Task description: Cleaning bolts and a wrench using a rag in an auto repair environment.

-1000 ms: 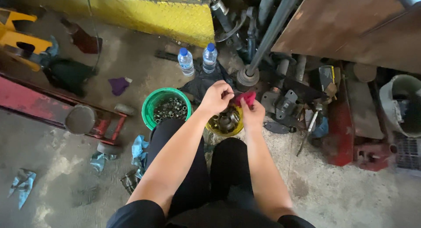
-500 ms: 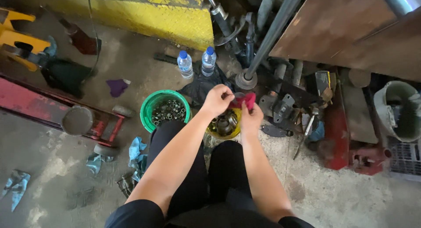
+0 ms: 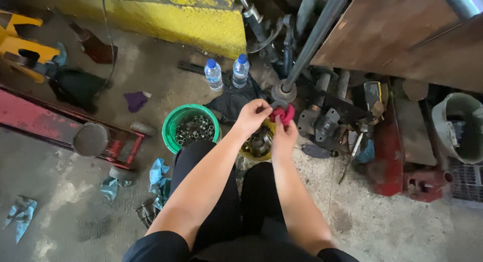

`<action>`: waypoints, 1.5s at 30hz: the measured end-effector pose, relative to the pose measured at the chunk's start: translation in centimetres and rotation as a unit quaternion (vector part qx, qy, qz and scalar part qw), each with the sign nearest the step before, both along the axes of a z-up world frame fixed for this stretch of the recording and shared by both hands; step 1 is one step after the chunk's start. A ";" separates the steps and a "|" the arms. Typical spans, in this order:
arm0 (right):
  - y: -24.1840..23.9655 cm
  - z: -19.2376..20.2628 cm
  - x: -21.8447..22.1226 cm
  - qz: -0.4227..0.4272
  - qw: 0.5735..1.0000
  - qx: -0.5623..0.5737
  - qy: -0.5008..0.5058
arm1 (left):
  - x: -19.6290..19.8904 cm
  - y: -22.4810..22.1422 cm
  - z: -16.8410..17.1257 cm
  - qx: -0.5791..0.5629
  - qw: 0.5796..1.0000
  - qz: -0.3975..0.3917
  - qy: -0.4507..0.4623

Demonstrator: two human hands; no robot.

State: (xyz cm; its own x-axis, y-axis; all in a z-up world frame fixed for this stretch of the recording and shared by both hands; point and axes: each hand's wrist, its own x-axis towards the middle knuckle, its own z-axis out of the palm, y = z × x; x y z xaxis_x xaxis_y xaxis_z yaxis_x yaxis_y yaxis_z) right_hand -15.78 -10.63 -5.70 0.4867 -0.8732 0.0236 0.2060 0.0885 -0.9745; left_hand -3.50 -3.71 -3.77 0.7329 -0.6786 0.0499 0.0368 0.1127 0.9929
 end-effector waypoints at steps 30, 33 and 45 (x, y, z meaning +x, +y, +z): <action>-0.7 0.8 -0.2 -0.056 0.998 0.008 0.009 | 1.9 0.6 -0.8 0.051 0.979 -0.175 0.087; -1.1 1.0 -0.5 -0.062 0.996 -0.057 0.035 | 0.9 1.3 3.0 0.192 0.943 -0.240 0.123; -1.7 -4.9 -0.6 0.043 0.996 0.008 0.075 | 1.4 0.8 0.6 0.169 0.980 -0.081 0.061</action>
